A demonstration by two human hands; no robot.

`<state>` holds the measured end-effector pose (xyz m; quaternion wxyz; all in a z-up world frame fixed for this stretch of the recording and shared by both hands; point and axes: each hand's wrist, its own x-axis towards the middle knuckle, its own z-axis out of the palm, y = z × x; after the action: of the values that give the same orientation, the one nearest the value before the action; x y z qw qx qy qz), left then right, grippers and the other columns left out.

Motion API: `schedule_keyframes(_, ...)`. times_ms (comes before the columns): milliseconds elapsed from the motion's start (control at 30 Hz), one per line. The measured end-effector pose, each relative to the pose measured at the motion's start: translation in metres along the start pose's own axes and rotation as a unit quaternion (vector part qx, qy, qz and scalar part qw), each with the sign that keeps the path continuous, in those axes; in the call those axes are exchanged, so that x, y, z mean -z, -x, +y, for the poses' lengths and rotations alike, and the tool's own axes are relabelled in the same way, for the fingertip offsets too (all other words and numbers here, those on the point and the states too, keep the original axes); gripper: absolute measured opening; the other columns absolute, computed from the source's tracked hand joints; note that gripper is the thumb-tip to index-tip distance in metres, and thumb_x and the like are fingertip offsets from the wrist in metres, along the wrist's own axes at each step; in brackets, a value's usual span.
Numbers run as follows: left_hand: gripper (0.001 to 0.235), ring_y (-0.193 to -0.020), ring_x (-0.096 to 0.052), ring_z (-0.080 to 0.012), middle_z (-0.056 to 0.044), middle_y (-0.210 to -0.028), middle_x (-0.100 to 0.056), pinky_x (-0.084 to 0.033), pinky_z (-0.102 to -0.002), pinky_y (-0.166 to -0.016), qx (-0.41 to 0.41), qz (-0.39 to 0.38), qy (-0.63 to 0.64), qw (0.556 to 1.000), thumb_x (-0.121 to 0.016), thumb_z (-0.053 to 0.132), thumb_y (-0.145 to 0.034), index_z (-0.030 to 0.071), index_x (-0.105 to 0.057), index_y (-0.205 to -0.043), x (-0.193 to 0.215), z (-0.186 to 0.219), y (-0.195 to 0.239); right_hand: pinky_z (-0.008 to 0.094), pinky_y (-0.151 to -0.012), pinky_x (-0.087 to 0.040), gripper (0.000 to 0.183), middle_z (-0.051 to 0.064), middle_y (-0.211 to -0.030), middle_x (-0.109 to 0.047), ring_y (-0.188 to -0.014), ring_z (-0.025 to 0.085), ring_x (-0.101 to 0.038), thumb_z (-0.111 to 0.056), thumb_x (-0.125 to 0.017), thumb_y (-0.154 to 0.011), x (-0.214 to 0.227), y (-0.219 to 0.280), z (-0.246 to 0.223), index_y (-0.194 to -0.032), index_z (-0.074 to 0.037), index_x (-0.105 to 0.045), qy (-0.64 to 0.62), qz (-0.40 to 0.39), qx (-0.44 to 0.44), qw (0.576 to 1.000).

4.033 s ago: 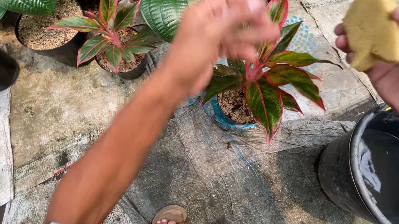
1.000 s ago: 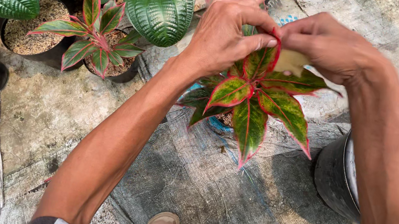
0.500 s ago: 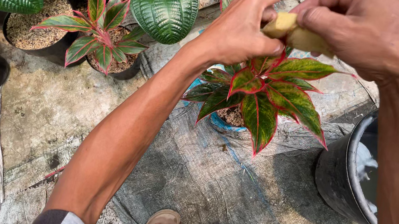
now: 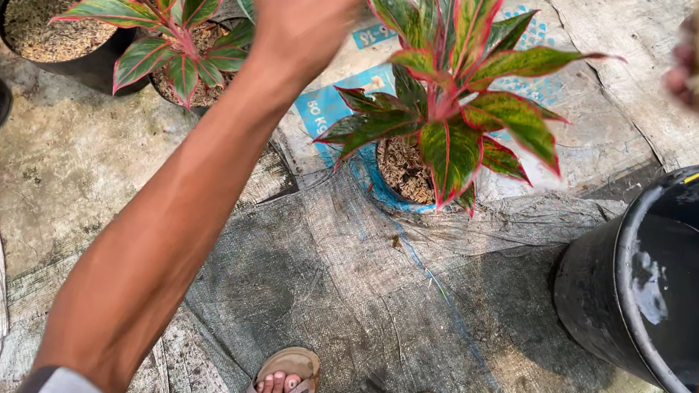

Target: The person wipes the leaves of a potted plant with a yellow sponge, repeatedly dipping the sponge into a bucket of water to clean multiple leaves. The person handles the plant carefully, turning it to access different sides and wiping each leaf individually.

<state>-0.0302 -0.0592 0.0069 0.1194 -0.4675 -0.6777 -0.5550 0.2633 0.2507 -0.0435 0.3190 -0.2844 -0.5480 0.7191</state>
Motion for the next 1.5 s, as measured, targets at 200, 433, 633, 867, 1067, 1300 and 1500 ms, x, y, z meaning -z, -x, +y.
schedule_keyframes(200, 0.025, -0.105, -0.071, -0.0175, -0.013, -0.13, -0.068, -0.057, -0.031, -0.095, -0.005, 0.094, 0.074, 0.993, -0.06, 0.004, -0.109, 0.0, -0.061, -0.133, 0.027, 0.048, 0.111, 0.044, -0.067, -0.064, 0.058, 0.008, -0.12, -0.063, -0.099, 0.024, -0.069, 0.005, -0.059, -0.09, 0.002, -0.01, 0.121, -0.139, -0.024, -0.051, 0.124, 0.137, -0.11, 0.977)
schedule_keyframes(433, 0.016, -0.09, -0.075, -0.0186, -0.006, -0.102, -0.078, -0.047, -0.03, -0.072, -0.02, -0.092, -0.022, 0.995, -0.066, 0.006, -0.091, 0.009, -0.077, -0.102, 0.0, 0.017, 0.25, 0.04, -0.052, -0.06, 0.021, 0.006, -0.094, -0.066, -0.066, 0.018, -0.065, -0.016, -0.069, -0.096, 0.0, 0.007, 0.225, -0.115, -0.013, -0.06, 0.159, 0.053, -0.142, 0.976)
schedule_keyframes(633, 0.058, -0.113, -0.07, -0.0261, -0.017, -0.132, -0.067, -0.069, -0.033, -0.074, 0.585, -0.091, 0.235, 0.771, -0.057, 0.023, -0.097, 0.009, -0.042, -0.151, -0.066, -0.105, 0.279, 0.037, -0.044, -0.049, 0.023, 0.009, -0.082, -0.063, -0.056, 0.021, -0.058, -0.032, -0.058, -0.099, -0.03, 0.039, 0.227, -0.106, -0.01, -0.06, 0.195, 0.019, -0.275, 0.942)
schedule_keyframes(867, 0.074, -0.115, -0.07, -0.0333, -0.022, -0.134, -0.063, -0.065, -0.034, -0.068, 0.578, -0.131, 0.292, 0.75, -0.06, 0.027, -0.098, 0.014, -0.024, -0.161, -0.09, -0.118, 0.263, 0.035, -0.047, -0.054, 0.026, 0.01, -0.081, -0.064, -0.06, 0.019, -0.06, -0.025, -0.053, -0.105, -0.041, 0.051, 0.247, -0.099, -0.002, -0.062, 0.173, -0.021, -0.279, 0.944)
schedule_keyframes(1067, 0.071, -0.102, -0.075, -0.0298, -0.024, -0.128, -0.068, -0.064, -0.03, -0.061, 0.527, -0.116, 0.276, 0.796, -0.065, 0.018, -0.095, 0.01, -0.034, -0.158, -0.108, -0.119, 0.262, 0.034, -0.045, -0.05, 0.022, 0.007, -0.083, -0.066, -0.06, 0.016, -0.06, -0.024, -0.057, -0.101, -0.04, 0.053, 0.254, -0.107, -0.005, -0.066, 0.113, -0.042, -0.273, 0.954)
schedule_keyframes(1300, 0.058, -0.094, -0.078, -0.0284, -0.019, -0.133, -0.068, -0.056, -0.024, -0.054, 0.492, -0.076, 0.279, 0.821, -0.066, 0.013, -0.095, -0.001, -0.051, -0.149, -0.114, -0.132, 0.242, 0.032, -0.046, -0.046, 0.024, 0.009, -0.085, -0.069, -0.061, 0.018, -0.063, -0.028, -0.06, -0.103, -0.071, 0.043, 0.221, -0.111, -0.007, -0.068, 0.101, 0.008, -0.264, 0.959)
schedule_keyframes(1500, 0.063, -0.093, -0.079, -0.0291, -0.02, -0.131, -0.069, -0.056, -0.025, -0.052, 0.493, -0.044, 0.301, 0.815, -0.067, 0.013, -0.094, -0.004, -0.041, -0.149, -0.127, -0.178, 0.173, 0.034, -0.049, -0.052, 0.019, 0.005, -0.086, -0.07, -0.063, 0.016, -0.065, -0.02, -0.059, -0.101, -0.097, -0.028, 0.215, -0.112, -0.008, -0.068, 0.099, -0.01, -0.177, 0.979)
